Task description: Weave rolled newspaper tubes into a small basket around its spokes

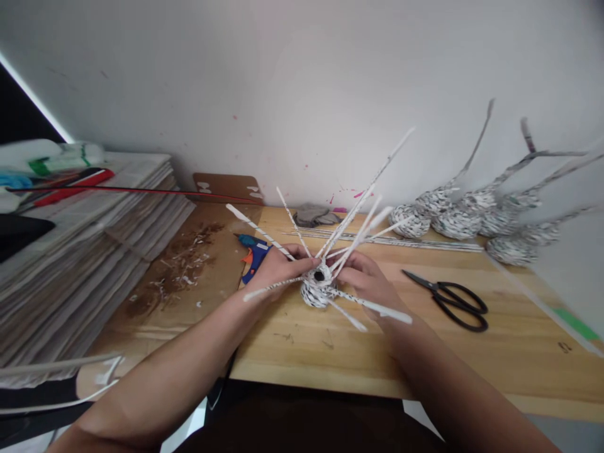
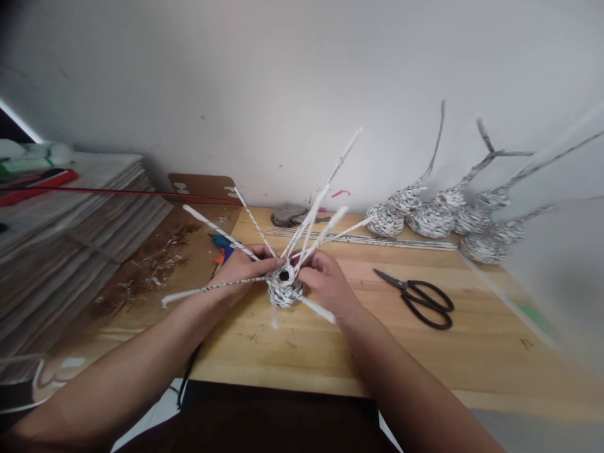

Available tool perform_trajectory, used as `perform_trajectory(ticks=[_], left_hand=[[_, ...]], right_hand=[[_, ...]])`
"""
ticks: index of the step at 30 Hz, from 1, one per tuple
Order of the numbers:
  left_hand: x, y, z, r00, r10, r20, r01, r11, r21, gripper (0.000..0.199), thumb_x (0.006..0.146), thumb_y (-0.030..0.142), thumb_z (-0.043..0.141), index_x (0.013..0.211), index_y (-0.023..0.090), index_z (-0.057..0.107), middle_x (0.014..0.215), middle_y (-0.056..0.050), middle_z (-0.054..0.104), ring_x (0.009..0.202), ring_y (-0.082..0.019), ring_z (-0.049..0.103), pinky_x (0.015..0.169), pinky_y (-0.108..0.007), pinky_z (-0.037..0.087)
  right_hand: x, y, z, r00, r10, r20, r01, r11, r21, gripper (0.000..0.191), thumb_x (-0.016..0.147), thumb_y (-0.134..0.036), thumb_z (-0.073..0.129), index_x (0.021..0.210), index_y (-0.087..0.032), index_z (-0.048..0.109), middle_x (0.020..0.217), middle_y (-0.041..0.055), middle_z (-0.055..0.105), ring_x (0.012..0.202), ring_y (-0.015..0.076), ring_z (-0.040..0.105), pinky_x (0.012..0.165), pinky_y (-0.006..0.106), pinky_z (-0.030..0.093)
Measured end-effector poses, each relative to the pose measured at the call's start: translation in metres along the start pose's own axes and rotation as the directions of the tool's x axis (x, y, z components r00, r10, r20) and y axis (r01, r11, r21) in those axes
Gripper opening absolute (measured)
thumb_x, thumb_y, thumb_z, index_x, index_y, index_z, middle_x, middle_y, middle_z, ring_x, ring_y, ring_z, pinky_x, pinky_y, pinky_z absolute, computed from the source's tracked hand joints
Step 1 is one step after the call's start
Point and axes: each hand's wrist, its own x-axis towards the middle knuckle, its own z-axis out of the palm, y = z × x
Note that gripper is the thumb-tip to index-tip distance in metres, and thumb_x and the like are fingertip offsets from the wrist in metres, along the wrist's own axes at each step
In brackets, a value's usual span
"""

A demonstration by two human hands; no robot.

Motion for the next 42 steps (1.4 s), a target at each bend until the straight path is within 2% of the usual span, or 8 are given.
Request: perform_trajectory(ticks=[3,6,9,15,24,29,36,42], left_hand=[[0.002,-0.002,-0.002,0.999,0.029,-0.031,-0.028,0.999,0.033,0.031,0.064,0.038,0.084,0.076,0.012,0.073,0.069,-0.005,0.07,0.059,-0.014,0.059,0.059,-0.027,0.046],[0.003,-0.001,-0.002,0.994,0.083,-0.073,-0.078,0.995,0.06,0.031,0.066,0.04,0.083,0.072,0.013,0.07,0.065,-0.004,0.068,0.057,-0.013,0.057,0.057,-0.026,0.044],[0.001,0.002,-0.001,0.984,0.134,-0.114,-0.124,0.988,0.09,0.03,0.068,0.04,0.081,0.067,0.014,0.066,0.064,-0.002,0.066,0.057,-0.012,0.056,0.056,-0.025,0.043],[-0.002,-0.002,0.002,0.987,0.15,-0.05,-0.143,0.982,0.121,0.027,0.069,0.038,0.08,0.072,0.014,0.068,0.065,-0.001,0.066,0.058,-0.013,0.057,0.057,-0.024,0.044],[-0.006,-0.01,0.006,0.989,0.15,0.009,-0.15,0.985,0.082,0.022,0.076,0.038,0.076,0.079,0.017,0.07,0.068,0.001,0.068,0.061,-0.013,0.06,0.06,-0.024,0.046],[-0.008,-0.008,0.008,0.988,0.154,0.015,-0.155,0.985,0.076,0.022,0.074,0.037,0.078,0.078,0.017,0.07,0.07,-0.001,0.069,0.062,-0.014,0.061,0.061,-0.025,0.048],[-0.017,0.004,0.017,0.973,0.223,-0.056,-0.204,0.951,0.231,0.02,0.072,0.036,0.077,0.069,0.017,0.072,0.071,-0.004,0.073,0.064,-0.017,0.063,0.061,-0.026,0.049],[-0.014,0.0,0.016,0.947,0.295,-0.13,-0.231,0.901,0.367,0.015,0.072,0.031,0.075,0.068,0.018,0.072,0.069,-0.003,0.073,0.063,-0.016,0.064,0.06,-0.025,0.048]], right_hand=[[0.002,0.001,-0.005,1.0,0.03,0.006,-0.03,0.999,-0.042,0.018,0.068,-0.025,0.073,0.085,-0.018,0.072,0.079,0.0027,0.072,0.077,0.0206,0.064,0.075,0.035,0.048],[0.003,-0.001,-0.011,0.996,0.045,0.083,-0.041,0.998,-0.05,0.031,0.065,-0.024,0.075,0.096,-0.02,0.073,0.087,0.0034,0.073,0.079,0.0211,0.065,0.075,0.036,0.05],[0.001,-0.004,-0.013,0.991,0.003,0.13,0.008,0.996,-0.084,0.034,0.068,-0.026,0.075,0.102,-0.021,0.073,0.098,0.0046,0.073,0.084,0.0212,0.065,0.08,0.036,0.051],[-0.003,0.004,-0.001,0.994,-0.066,-0.088,0.039,0.959,-0.28,0.031,0.073,-0.039,0.077,0.096,-0.02,0.072,0.088,0.0063,0.073,0.079,0.0223,0.065,0.072,0.036,0.052],[0.001,0.012,0.007,0.986,-0.005,-0.166,0.013,0.999,0.044,0.03,0.066,-0.041,0.083,0.081,-0.019,0.069,0.073,0.0023,0.071,0.063,0.0172,0.064,0.061,0.031,0.05],[0.003,0.014,0.007,0.974,-0.044,-0.224,0.043,0.999,-0.011,0.03,0.064,-0.041,0.084,0.077,-0.017,0.07,0.07,0.0036,0.072,0.062,0.0175,0.064,0.06,0.031,0.051],[0.005,0.022,0.002,0.962,-0.07,-0.264,0.042,0.993,-0.108,0.029,0.07,-0.045,0.082,0.071,-0.018,0.071,0.066,0.0037,0.07,0.06,0.0191,0.063,0.056,0.032,0.049],[0.005,0.02,0.007,0.968,-0.013,-0.251,0.011,1.0,-0.01,0.033,0.07,-0.049,0.08,0.076,-0.018,0.071,0.068,0.0028,0.071,0.06,0.0184,0.064,0.057,0.031,0.05]])
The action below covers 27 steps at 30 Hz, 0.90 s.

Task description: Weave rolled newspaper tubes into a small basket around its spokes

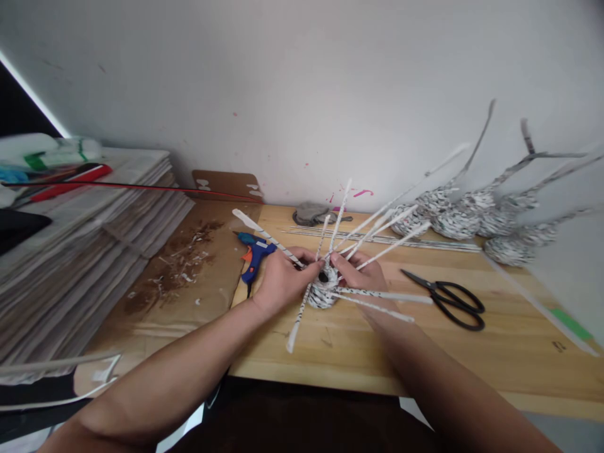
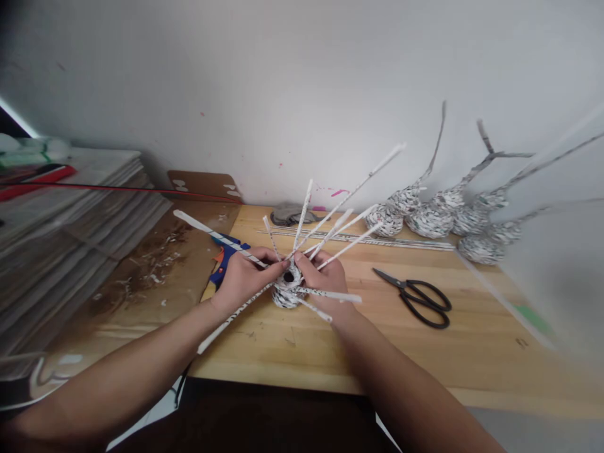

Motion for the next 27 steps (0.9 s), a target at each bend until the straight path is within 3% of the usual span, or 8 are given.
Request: perform_trajectory(ticks=[6,10,13,17,22,27], left_hand=[[0.001,-0.005,-0.001,0.998,0.052,-0.025,-0.05,0.996,0.071,0.014,0.076,0.031,0.073,0.07,0.018,0.073,0.069,-0.002,0.073,0.063,-0.015,0.063,0.06,-0.024,0.047],[0.002,-0.007,-0.002,0.998,0.066,-0.017,-0.064,0.996,0.068,0.014,0.077,0.03,0.072,0.071,0.018,0.074,0.069,-0.002,0.073,0.062,-0.015,0.063,0.059,-0.024,0.047],[0.001,-0.006,-0.002,0.997,0.074,-0.002,-0.074,0.995,0.066,0.012,0.077,0.029,0.071,0.072,0.019,0.074,0.071,-0.002,0.074,0.065,-0.016,0.065,0.061,-0.024,0.048],[-0.001,-0.006,-0.003,0.996,0.092,0.018,-0.094,0.993,0.077,0.01,0.078,0.027,0.07,0.075,0.02,0.076,0.075,-0.002,0.076,0.069,-0.017,0.067,0.066,-0.025,0.05],[0.005,-0.012,-0.004,0.995,-0.036,0.095,0.047,0.992,-0.118,0.018,0.075,0.036,0.077,0.078,0.018,0.077,0.078,-0.004,0.076,0.068,-0.017,0.067,0.064,-0.026,0.049],[0.008,-0.02,0.0,0.974,-0.189,0.123,0.221,0.905,-0.364,0.026,0.069,0.038,0.082,0.075,0.014,0.074,0.066,-0.003,0.071,0.056,-0.013,0.058,0.056,-0.024,0.044]], right_hand=[[0.003,-0.003,-0.004,0.999,-0.019,-0.028,0.018,0.998,-0.062,0.029,0.069,-0.045,0.08,0.07,-0.019,0.066,0.062,0.0013,0.068,0.057,0.0177,0.062,0.055,0.031,0.049],[0.002,-0.007,-0.005,1.0,-0.022,0.003,0.022,1.0,0.009,0.025,0.067,-0.038,0.08,0.07,-0.021,0.061,0.06,-0.0014,0.065,0.056,0.0171,0.06,0.055,0.03,0.049],[0.0,-0.008,-0.002,1.0,-0.004,-0.006,0.004,0.997,0.073,0.033,0.063,-0.041,0.084,0.08,-0.022,0.063,0.065,-0.002,0.065,0.056,0.0168,0.06,0.053,0.03,0.048],[-0.004,-0.009,0.005,0.999,0.012,-0.053,-0.007,0.996,0.093,0.037,0.065,-0.048,0.083,0.076,-0.02,0.061,0.064,-0.0014,0.062,0.054,0.0152,0.057,0.052,0.029,0.046],[-0.009,-0.014,0.007,0.997,0.032,-0.072,-0.021,0.989,0.145,0.028,0.066,-0.037,0.08,0.077,-0.021,0.061,0.063,-0.003,0.061,0.057,0.0159,0.058,0.051,0.029,0.047],[-0.012,-0.019,0.006,0.999,-0.007,-0.042,0.01,0.998,0.063,0.015,0.068,-0.028,0.073,0.077,-0.021,0.063,0.065,-0.0033,0.062,0.057,0.0141,0.058,0.05,0.026,0.046]])
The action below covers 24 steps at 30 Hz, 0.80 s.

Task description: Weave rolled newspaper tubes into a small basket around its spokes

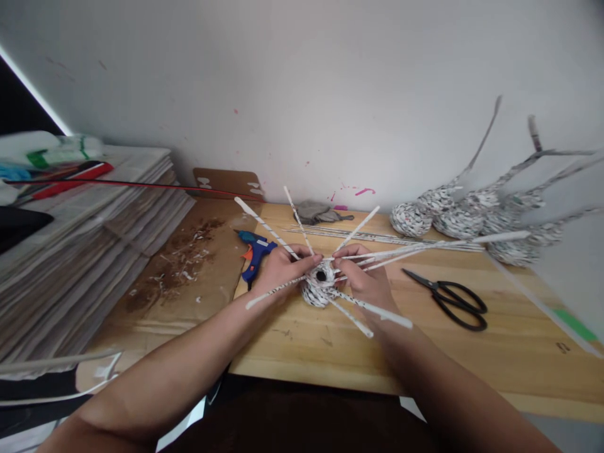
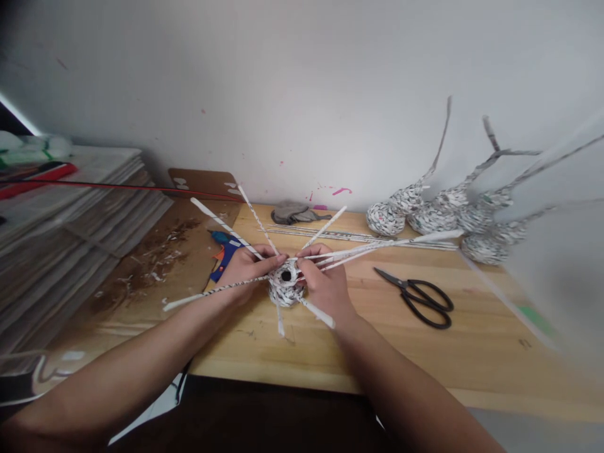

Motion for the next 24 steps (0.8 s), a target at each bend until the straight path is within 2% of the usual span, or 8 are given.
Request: perform_trajectory(ticks=[6,11,16,19,22,24], left_hand=[[-0.001,-0.004,0.001,0.999,0.017,0.028,-0.017,1.0,-0.007,0.025,0.071,0.036,0.082,0.076,0.014,0.073,0.07,-0.003,0.071,0.059,-0.012,0.059,0.059,-0.024,0.045],[-0.002,-0.003,0.0,0.998,0.052,0.041,-0.052,0.999,-0.002,0.026,0.072,0.037,0.081,0.082,0.014,0.073,0.075,-0.004,0.073,0.063,-0.014,0.063,0.062,-0.025,0.049],[-0.006,0.012,0.002,0.993,0.057,0.106,-0.069,0.99,0.121,0.02,0.069,0.03,0.08,0.082,0.015,0.075,0.085,-0.006,0.077,0.075,-0.018,0.069,0.069,-0.027,0.053],[-0.008,0.015,0.002,0.996,0.064,0.059,-0.075,0.978,0.194,0.016,0.069,0.026,0.079,0.08,0.015,0.076,0.083,-0.006,0.078,0.075,-0.02,0.07,0.069,-0.028,0.054],[-0.007,0.01,0.003,0.998,0.054,0.018,-0.056,0.988,0.144,0.015,0.067,0.024,0.08,0.08,0.016,0.077,0.078,-0.005,0.076,0.067,-0.017,0.068,0.065,-0.027,0.054],[-0.008,0.006,0.005,1.0,0.029,0.006,-0.029,0.999,0.038,0.016,0.065,0.023,0.082,0.077,0.015,0.076,0.074,-0.005,0.075,0.062,-0.015,0.066,0.062,-0.026,0.053]], right_hand=[[0.002,0.005,-0.002,1.0,0.025,0.002,-0.025,1.0,-0.009,0.012,0.066,-0.025,0.072,0.074,-0.021,0.064,0.064,-0.003,0.064,0.057,0.0161,0.061,0.052,0.028,0.047],[0.001,0.006,-0.006,0.989,-0.138,0.055,0.144,0.981,-0.127,0.005,0.07,-0.021,0.069,0.066,-0.02,0.065,0.061,-0.0022,0.065,0.057,0.0142,0.059,0.055,0.026,0.046],[-0.001,0.001,-0.008,0.983,-0.175,0.054,0.183,0.955,-0.232,0.004,0.075,-0.023,0.066,0.072,-0.021,0.064,0.064,-0.002,0.065,0.059,0.0147,0.058,0.054,0.026,0.044],[-0.002,0.003,-0.009,0.973,-0.214,0.091,0.23,0.943,-0.24,0.003,0.075,-0.024,0.066,0.074,-0.021,0.067,0.067,-0.0003,0.067,0.061,0.0153,0.059,0.056,0.027,0.045],[-0.001,0.006,-0.01,0.965,-0.222,0.141,0.251,0.936,-0.246,0.003,0.07,-0.022,0.068,0.073,-0.021,0.069,0.071,0.0018,0.069,0.064,0.0167,0.061,0.058,0.028,0.045],[0.002,0.007,-0.01,0.982,-0.163,0.095,0.178,0.966,-0.186,0.002,0.066,-0.022,0.069,0.067,-0.021,0.068,0.067,0.0013,0.068,0.061,0.0168,0.06,0.056,0.028,0.045]])
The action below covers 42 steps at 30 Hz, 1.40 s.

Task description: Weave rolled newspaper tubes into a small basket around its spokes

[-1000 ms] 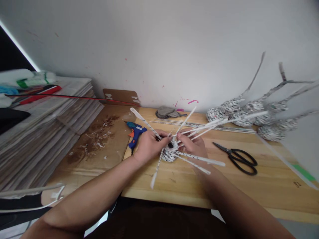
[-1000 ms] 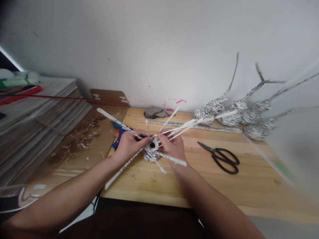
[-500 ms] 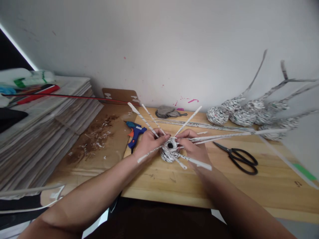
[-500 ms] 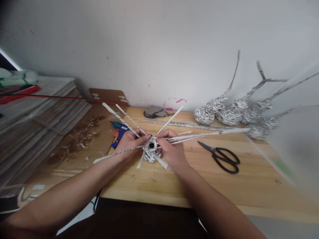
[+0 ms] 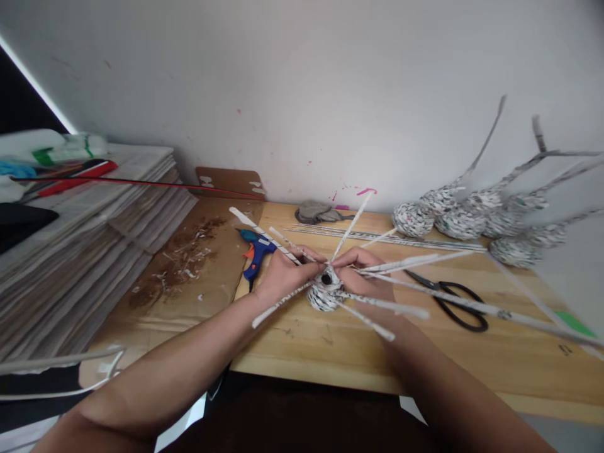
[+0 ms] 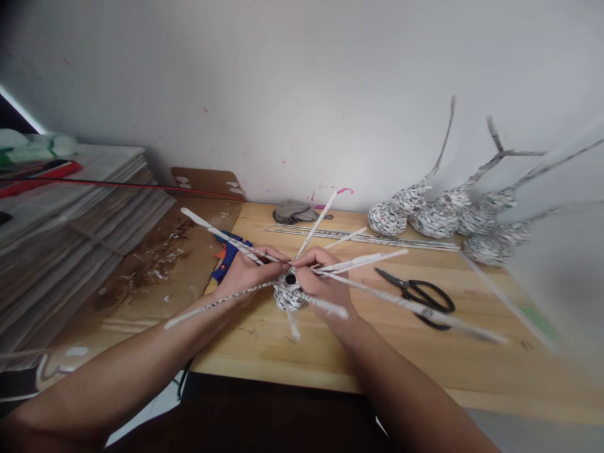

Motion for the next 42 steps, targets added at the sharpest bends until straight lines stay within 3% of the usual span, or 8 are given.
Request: perform_trajectory(ticks=[4,10,14,20,24,31,36,42], left_hand=[[-0.001,0.001,0.004,0.999,-0.052,-0.015,0.049,0.986,-0.16,0.022,0.059,0.025,0.087,0.073,0.013,0.074,0.07,-0.004,0.074,0.058,-0.013,0.064,0.059,-0.024,0.05],[-0.002,0.009,0.005,0.992,-0.115,0.055,0.122,0.983,-0.139,0.033,0.056,0.034,0.09,0.074,0.012,0.074,0.071,-0.005,0.074,0.061,-0.015,0.065,0.061,-0.027,0.051],[-0.001,0.005,0.005,0.995,-0.091,-0.029,0.087,0.987,-0.132,0.031,0.056,0.031,0.09,0.071,0.014,0.07,0.068,-0.002,0.071,0.057,-0.013,0.062,0.056,-0.025,0.049],[0.002,-0.005,0.002,0.998,-0.059,-0.028,0.057,0.997,-0.059,0.03,0.061,0.034,0.088,0.079,0.016,0.072,0.075,-0.004,0.074,0.063,-0.015,0.066,0.061,-0.027,0.053],[0.001,-0.005,0.002,0.997,-0.077,-0.031,0.075,0.996,-0.053,0.034,0.064,0.036,0.087,0.089,0.016,0.076,0.075,-0.005,0.075,0.062,-0.015,0.066,0.059,-0.026,0.052],[0.002,-0.005,0.004,0.997,-0.067,-0.048,0.06,0.99,-0.125,0.03,0.061,0.033,0.088,0.08,0.015,0.076,0.073,-0.004,0.074,0.06,-0.014,0.064,0.058,-0.025,0.05],[0.003,-0.005,0.001,1.0,-0.002,-0.009,0.001,0.995,-0.096,0.028,0.064,0.032,0.086,0.081,0.014,0.074,0.076,-0.005,0.074,0.064,-0.015,0.065,0.061,-0.026,0.052],[0.0,0.004,0.001,0.994,0.111,-0.005,-0.108,0.978,0.18,0.016,0.069,0.028,0.08,0.077,0.019,0.07,0.076,-0.005,0.074,0.067,-0.017,0.066,0.062,-0.028,0.053]], right_hand=[[0.008,0.0,-0.002,0.973,0.23,-0.027,-0.22,0.954,0.205,0.003,0.055,-0.021,0.064,0.056,-0.021,0.061,0.056,-0.0013,0.061,0.052,0.016,0.056,0.049,0.028,0.042],[0.008,-0.003,-0.001,0.974,0.228,0.001,-0.226,0.964,0.14,0.004,0.054,-0.019,0.064,0.056,-0.02,0.06,0.054,-0.0034,0.058,0.052,0.0133,0.053,0.049,0.026,0.041],[0.005,-0.005,0.0,0.988,0.155,-0.011,-0.152,0.976,0.157,0.012,0.062,-0.021,0.071,0.073,-0.02,0.066,0.062,-0.0035,0.063,0.057,0.0131,0.057,0.053,0.025,0.044],[0.011,-0.015,-0.006,0.957,0.026,-0.29,0.102,0.903,0.417,0.023,0.076,-0.04,0.074,0.08,-0.022,0.061,0.057,-0.0061,0.054,0.055,0.0121,0.054,0.057,0.027,0.047],[0.004,-0.014,-0.003,0.961,-0.144,-0.236,0.185,0.969,0.164,0.025,0.081,-0.04,0.074,0.07,-0.021,0.062,0.06,-0.0028,0.06,0.057,0.0126,0.056,0.06,0.028,0.049],[-0.008,-0.006,0.001,0.998,-0.037,-0.059,0.024,0.978,-0.208,0.021,0.083,-0.04,0.07,0.085,-0.019,0.07,0.072,0.003,0.07,0.058,0.0157,0.06,0.052,0.027,0.046],[-0.005,-0.002,0.002,0.998,-0.038,-0.059,0.025,0.976,-0.217,0.016,0.081,-0.034,0.07,0.088,-0.02,0.068,0.076,0.0035,0.072,0.062,0.0167,0.063,0.056,0.027,0.048],[-0.004,0.007,0.001,0.994,-0.097,-0.054,0.083,0.972,-0.219,0.011,0.08,-0.03,0.071,0.086,-0.021,0.069,0.077,0.0029,0.073,0.066,0.0182,0.067,0.06,0.028,0.051]])
